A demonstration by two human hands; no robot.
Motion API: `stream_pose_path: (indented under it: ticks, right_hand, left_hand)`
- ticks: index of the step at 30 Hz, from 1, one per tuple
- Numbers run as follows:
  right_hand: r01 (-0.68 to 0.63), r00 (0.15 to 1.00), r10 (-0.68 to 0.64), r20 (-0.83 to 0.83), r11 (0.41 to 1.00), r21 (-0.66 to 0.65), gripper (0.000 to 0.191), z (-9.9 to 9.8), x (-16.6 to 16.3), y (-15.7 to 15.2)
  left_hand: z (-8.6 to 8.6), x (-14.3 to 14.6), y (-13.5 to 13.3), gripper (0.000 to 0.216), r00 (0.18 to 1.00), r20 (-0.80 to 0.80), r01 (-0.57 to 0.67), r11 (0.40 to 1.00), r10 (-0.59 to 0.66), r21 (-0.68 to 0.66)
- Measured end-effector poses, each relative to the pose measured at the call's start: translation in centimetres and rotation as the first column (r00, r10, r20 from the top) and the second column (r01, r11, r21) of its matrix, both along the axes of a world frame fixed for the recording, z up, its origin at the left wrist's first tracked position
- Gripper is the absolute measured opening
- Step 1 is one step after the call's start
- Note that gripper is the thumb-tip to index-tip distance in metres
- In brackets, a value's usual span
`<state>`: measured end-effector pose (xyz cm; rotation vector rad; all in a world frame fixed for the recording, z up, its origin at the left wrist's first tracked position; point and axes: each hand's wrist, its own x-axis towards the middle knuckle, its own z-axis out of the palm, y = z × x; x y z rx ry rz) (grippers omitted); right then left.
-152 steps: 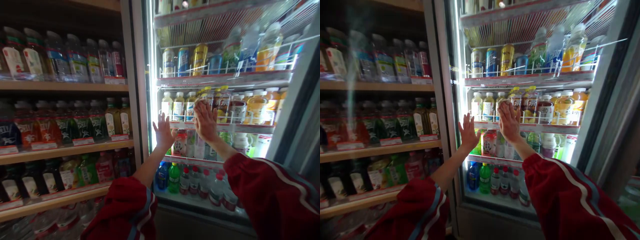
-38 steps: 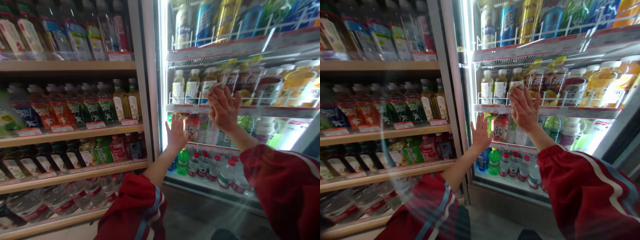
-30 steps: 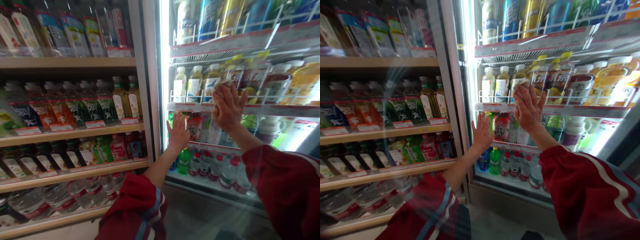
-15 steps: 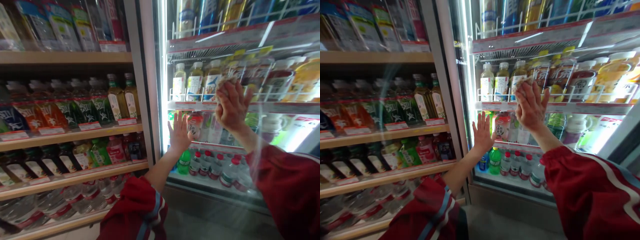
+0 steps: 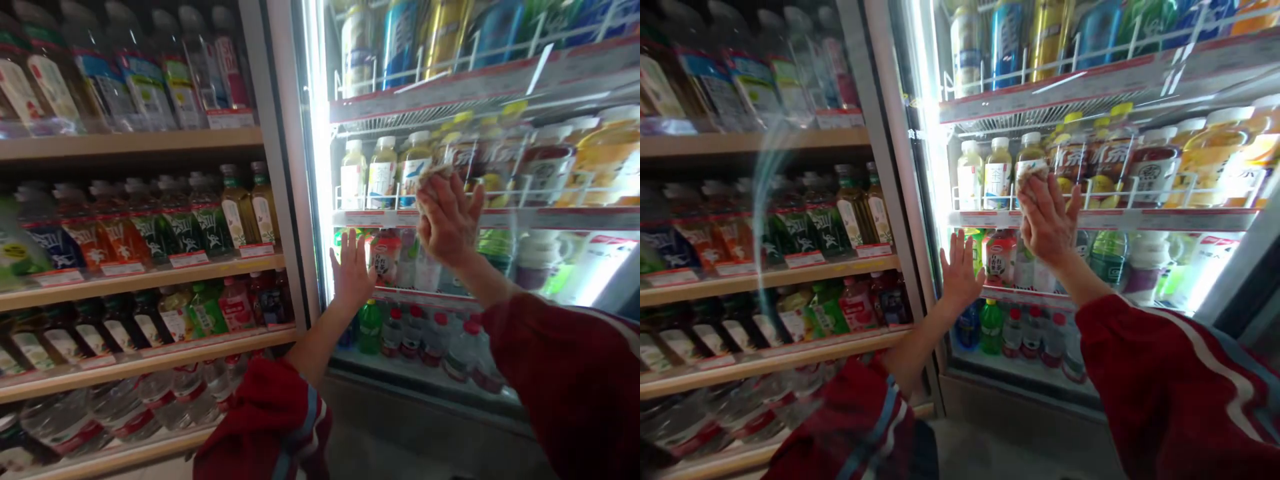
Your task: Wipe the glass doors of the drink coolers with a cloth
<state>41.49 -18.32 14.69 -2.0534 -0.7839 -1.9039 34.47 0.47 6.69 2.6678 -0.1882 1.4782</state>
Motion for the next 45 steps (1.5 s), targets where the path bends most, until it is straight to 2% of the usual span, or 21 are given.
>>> stream_pose_path:
  ticks: [10,14,18,22,24,26,29,34,36,41,45]
  right_hand:
    - [0.002,0.998,-0.006,-0.055,0.997,-0.075,0.060,-1.9,-1.0,1.3]
    - [-0.014,0.996,-0.001,-0.085,0.984,-0.179,0.058,-2.9,-1.5,2.8]
    - [-0.041,0.995,0.015,-0.098,0.960,-0.275,0.055,-2.7,-1.8,4.5]
    - [-0.071,0.990,0.031,-0.138,0.954,-0.292,0.054,-2.0,-2.1,6.8]
    - [-0.088,0.986,0.040,-0.162,0.950,-0.299,0.054,-2.3,-2.4,8.3]
    - [-0.119,0.980,0.056,-0.191,0.935,-0.334,0.055,-3.3,-2.8,9.7]
    - [-0.171,0.971,0.083,-0.225,0.898,-0.406,0.058,-5.9,-3.4,11.4]
    - [-0.203,0.974,0.120,-0.193,0.843,-0.498,0.059,-9.9,-3.8,12.6]
    - [-0.196,0.978,0.128,-0.165,0.836,-0.513,0.059,-10.4,-3.7,12.7]
    - [-0.116,0.989,0.066,-0.129,0.896,-0.428,0.056,-10.3,-3.8,12.3]
    - [-0.116,0.986,0.043,-0.163,0.875,-0.470,0.056,-11.4,-4.3,11.8]
  left_hand:
    - [0.0,-0.3,0.1,0.068,0.998,0.038,0.060,0.997,-0.058,-0.053]
    - [-1.6,-1.2,1.2,0.066,0.999,0.005,0.051,0.996,-0.051,-0.066]
    - [-3.4,-2.4,3.3,0.063,0.999,-0.042,-0.021,0.998,0.018,-0.066]
    - [-4.7,-3.9,5.1,0.062,0.991,-0.100,-0.100,0.993,0.093,-0.059]
    - [-5.5,-4.6,5.5,0.062,0.984,-0.139,-0.119,0.992,0.112,-0.045]
    - [-6.4,-5.4,5.8,0.062,0.978,-0.174,-0.122,0.992,0.115,-0.034]
    - [-7.5,-6.3,6.3,0.062,0.970,-0.212,-0.133,0.990,0.122,-0.042]
    - [-8.6,-7.5,7.2,0.063,0.971,-0.209,-0.130,0.990,0.117,-0.047]
    - [-8.7,-7.8,7.4,0.064,0.972,-0.206,-0.121,0.992,0.110,-0.043]
    - [-9.0,-8.4,7.0,0.062,0.969,-0.212,-0.137,0.990,0.125,-0.042]
    - [-9.2,-8.4,6.5,0.062,0.969,-0.220,-0.124,0.991,0.112,-0.043]
